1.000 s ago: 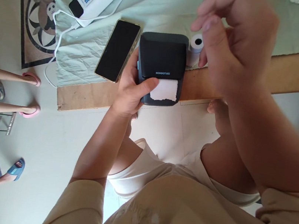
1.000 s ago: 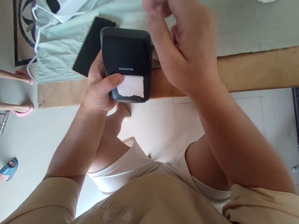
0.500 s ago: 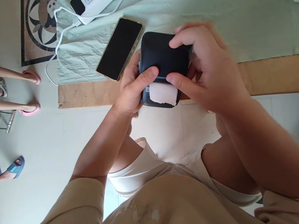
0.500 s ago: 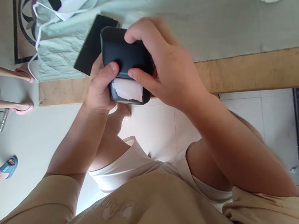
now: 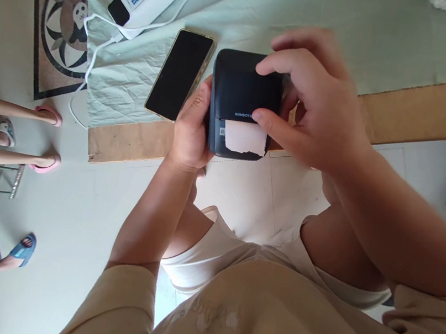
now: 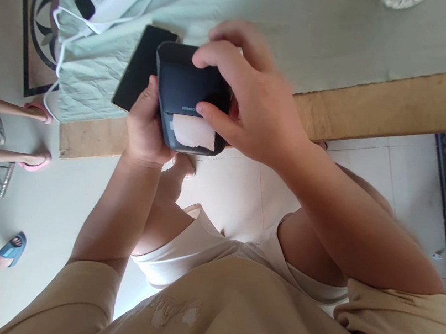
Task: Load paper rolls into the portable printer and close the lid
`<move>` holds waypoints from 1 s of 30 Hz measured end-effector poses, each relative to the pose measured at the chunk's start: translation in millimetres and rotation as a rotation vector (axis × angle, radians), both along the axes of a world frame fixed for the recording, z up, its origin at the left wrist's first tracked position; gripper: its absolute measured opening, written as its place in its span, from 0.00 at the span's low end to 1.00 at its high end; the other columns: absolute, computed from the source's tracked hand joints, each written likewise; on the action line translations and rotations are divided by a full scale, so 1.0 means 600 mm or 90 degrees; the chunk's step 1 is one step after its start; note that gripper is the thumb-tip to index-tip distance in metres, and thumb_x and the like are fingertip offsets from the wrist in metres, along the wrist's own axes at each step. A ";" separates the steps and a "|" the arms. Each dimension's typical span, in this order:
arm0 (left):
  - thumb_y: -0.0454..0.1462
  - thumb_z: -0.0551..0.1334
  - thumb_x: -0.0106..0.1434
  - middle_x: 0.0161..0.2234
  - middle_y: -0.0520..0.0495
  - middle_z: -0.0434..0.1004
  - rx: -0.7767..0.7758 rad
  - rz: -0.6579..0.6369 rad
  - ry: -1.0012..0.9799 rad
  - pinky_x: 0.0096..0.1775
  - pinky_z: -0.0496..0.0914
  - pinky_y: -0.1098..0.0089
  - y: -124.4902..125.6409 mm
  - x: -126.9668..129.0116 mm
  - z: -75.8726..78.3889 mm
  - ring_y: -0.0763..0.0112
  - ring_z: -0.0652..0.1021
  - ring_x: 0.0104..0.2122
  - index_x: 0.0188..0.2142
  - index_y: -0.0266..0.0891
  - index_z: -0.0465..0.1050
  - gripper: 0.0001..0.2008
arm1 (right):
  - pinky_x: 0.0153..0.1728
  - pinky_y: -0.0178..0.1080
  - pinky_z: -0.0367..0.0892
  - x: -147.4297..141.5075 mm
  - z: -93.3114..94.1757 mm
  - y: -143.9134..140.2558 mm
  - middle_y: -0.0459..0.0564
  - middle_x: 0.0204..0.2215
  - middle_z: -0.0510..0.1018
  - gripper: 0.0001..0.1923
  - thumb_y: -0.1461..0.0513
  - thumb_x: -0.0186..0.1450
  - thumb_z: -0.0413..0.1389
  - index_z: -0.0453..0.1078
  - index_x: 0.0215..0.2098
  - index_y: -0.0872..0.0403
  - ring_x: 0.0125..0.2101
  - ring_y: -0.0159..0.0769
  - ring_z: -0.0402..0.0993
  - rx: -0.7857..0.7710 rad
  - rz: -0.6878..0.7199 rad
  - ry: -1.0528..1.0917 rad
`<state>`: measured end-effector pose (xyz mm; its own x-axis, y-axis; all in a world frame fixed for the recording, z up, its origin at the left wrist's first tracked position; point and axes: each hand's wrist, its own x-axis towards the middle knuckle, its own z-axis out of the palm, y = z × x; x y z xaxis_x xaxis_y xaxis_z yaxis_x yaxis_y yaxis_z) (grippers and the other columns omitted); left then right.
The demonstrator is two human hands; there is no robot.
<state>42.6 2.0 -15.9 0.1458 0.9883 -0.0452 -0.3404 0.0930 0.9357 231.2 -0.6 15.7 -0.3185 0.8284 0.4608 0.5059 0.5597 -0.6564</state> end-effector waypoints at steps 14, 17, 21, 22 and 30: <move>0.54 0.55 0.70 0.47 0.46 0.79 -0.008 -0.040 -0.065 0.61 0.68 0.46 -0.002 0.004 0.018 0.46 0.63 0.67 0.40 0.45 0.74 0.19 | 0.25 0.37 0.55 -0.011 0.019 -0.002 0.46 0.28 0.76 0.15 0.51 0.63 0.57 0.73 0.43 0.50 0.26 0.32 0.68 0.151 -0.179 -0.076; 0.57 0.61 0.65 0.48 0.45 0.79 0.016 -0.051 -0.020 0.60 0.70 0.52 -0.006 0.002 0.019 0.46 0.66 0.66 0.42 0.46 0.74 0.19 | 0.29 0.36 0.58 -0.015 0.025 0.006 0.39 0.18 0.69 0.11 0.55 0.70 0.50 0.71 0.41 0.51 0.18 0.26 0.62 0.174 -0.213 -0.042; 0.52 0.64 0.65 0.45 0.46 0.80 0.016 -0.049 -0.031 0.63 0.65 0.53 -0.005 -0.004 0.013 0.44 0.64 0.67 0.43 0.43 0.74 0.16 | 0.32 0.39 0.58 -0.022 0.039 0.017 0.43 0.24 0.75 0.11 0.56 0.70 0.47 0.69 0.41 0.51 0.25 0.31 0.69 0.101 -0.213 -0.180; 0.51 0.64 0.66 0.44 0.46 0.80 0.021 -0.059 -0.038 0.64 0.65 0.53 -0.005 -0.005 0.012 0.44 0.63 0.67 0.43 0.43 0.75 0.16 | 0.30 0.40 0.56 -0.024 0.044 0.017 0.44 0.25 0.76 0.09 0.56 0.68 0.50 0.69 0.40 0.51 0.25 0.34 0.70 0.072 -0.210 -0.247; 0.44 0.61 0.69 0.42 0.45 0.80 0.011 -0.059 -0.039 0.62 0.69 0.58 -0.006 -0.005 0.018 0.52 0.68 0.65 0.44 0.42 0.77 0.11 | 0.28 0.41 0.57 -0.038 0.088 0.021 0.54 0.38 0.80 0.18 0.60 0.65 0.50 0.68 0.53 0.46 0.37 0.55 0.78 -0.137 -0.078 -0.528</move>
<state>39.7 -1.7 -5.2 0.2388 0.9710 -0.0158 -0.3881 0.1103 0.9150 208.4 12.0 68.6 -0.3847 0.9216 -0.0518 0.9171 0.3753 -0.1349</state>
